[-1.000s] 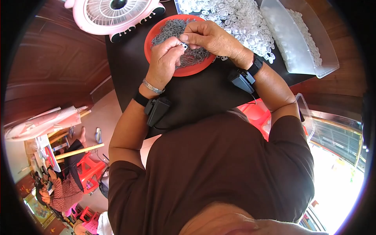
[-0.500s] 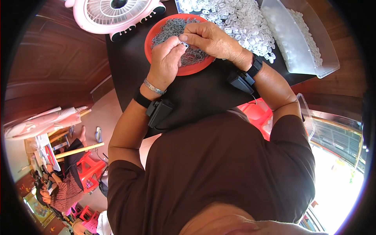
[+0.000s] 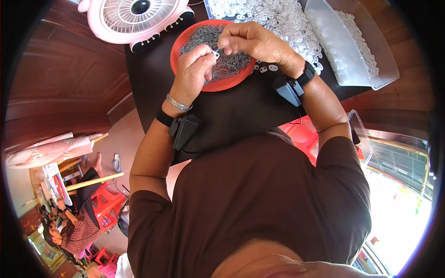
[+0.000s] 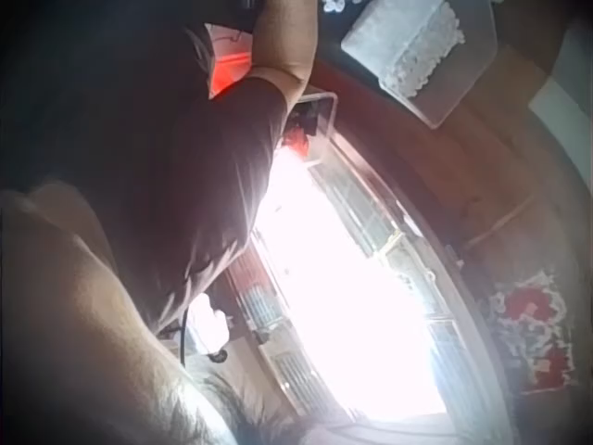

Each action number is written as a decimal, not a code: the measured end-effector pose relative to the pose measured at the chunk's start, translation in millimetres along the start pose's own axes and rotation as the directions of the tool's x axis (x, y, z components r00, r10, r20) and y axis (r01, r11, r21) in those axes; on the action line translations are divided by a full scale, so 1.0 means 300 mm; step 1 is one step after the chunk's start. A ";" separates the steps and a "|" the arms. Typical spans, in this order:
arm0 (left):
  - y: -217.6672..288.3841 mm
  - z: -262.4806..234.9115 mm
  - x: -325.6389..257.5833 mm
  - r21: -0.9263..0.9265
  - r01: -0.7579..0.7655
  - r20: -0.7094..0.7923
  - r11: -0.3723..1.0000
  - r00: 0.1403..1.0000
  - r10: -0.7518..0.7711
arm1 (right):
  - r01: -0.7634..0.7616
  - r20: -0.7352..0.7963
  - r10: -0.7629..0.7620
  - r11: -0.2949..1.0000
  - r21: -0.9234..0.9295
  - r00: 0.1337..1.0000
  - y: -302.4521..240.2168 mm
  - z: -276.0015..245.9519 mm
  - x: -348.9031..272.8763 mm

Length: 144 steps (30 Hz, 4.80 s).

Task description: Manually inserting small metal pins into plastic housings for assembly.

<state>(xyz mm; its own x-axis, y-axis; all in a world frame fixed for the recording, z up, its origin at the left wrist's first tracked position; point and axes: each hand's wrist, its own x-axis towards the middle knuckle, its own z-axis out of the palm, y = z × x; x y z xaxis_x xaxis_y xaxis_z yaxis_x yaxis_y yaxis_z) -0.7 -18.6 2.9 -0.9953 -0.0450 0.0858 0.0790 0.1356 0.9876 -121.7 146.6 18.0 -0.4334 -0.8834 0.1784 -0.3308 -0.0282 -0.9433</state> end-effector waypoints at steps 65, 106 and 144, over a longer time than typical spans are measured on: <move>-0.005 -0.019 -0.001 -0.140 0.051 -0.067 0.989 0.996 -0.061 | -0.108 -0.281 0.141 0.986 0.128 0.949 0.071 -0.094 0.029; -0.022 0.003 0.006 -0.482 -0.094 -0.124 0.871 0.992 0.038 | -0.042 -0.129 0.065 0.984 0.175 0.990 0.019 0.038 0.013; -0.011 0.030 -0.008 -0.034 -0.008 -0.178 0.999 0.984 0.002 | -0.057 -0.160 0.092 0.975 0.213 0.983 -0.002 0.041 0.005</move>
<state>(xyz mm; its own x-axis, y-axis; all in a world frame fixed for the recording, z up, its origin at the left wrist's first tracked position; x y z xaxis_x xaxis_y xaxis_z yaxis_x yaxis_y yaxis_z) 0.9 -10.2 -1.7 -0.9694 -0.2197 0.1097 0.0890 0.1020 0.9908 -111.9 139.6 15.3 -0.5904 -0.7961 0.1329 -0.1195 -0.0766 -0.9899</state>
